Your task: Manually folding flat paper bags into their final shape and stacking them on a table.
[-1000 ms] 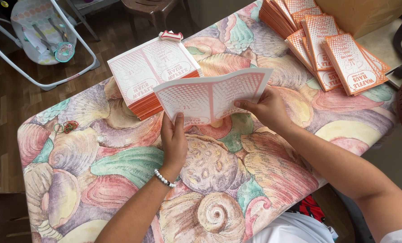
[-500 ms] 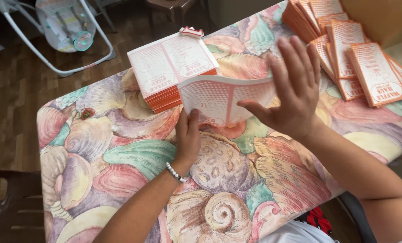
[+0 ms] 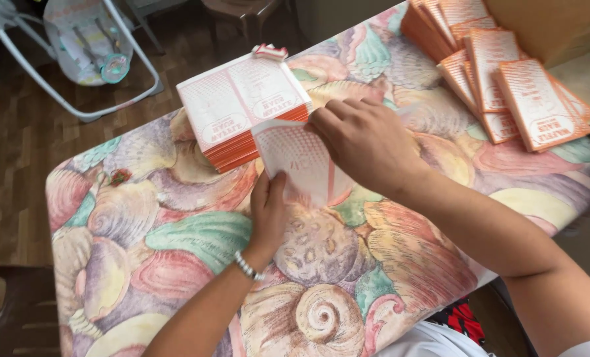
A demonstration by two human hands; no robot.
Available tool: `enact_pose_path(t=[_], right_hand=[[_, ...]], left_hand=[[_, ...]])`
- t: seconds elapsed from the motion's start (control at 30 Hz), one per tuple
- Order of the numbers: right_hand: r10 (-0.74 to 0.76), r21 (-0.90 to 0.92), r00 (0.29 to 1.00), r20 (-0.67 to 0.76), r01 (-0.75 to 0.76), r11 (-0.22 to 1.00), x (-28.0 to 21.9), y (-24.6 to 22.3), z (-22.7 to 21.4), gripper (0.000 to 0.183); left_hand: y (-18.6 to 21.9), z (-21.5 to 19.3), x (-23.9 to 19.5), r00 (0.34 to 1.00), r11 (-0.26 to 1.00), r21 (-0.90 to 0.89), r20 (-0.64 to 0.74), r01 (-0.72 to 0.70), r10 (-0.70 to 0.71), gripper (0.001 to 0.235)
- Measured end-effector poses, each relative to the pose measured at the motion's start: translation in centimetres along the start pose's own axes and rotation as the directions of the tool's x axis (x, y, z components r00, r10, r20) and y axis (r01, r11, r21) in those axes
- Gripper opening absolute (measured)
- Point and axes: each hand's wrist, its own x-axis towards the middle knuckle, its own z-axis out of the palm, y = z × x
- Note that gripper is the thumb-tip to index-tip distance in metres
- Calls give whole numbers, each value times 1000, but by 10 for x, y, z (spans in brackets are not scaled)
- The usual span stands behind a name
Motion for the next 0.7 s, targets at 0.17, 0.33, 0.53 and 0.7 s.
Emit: enact_pose_path(t=[0.17,0.33,0.53,0.7], right_hand=[[38,200,990,137,-65,978,-15,0,-35,17],[57,362,915,400,-215,907,-32,8,2,22],[-9,579,872,490,-318,751,-61,2,79,14],[-57,672,986,156,-64,738,-82,-3,106,7]], left_hand=[[28,-5,-58,967,981,-5,169,195,-191,26],[22,-26,-63,866,902,212,267,375,-423,30],[-8,-57,-2,920,704,592,240,-393,311,30],[-11,-65,2,868,575,650,364,-497,339,22]])
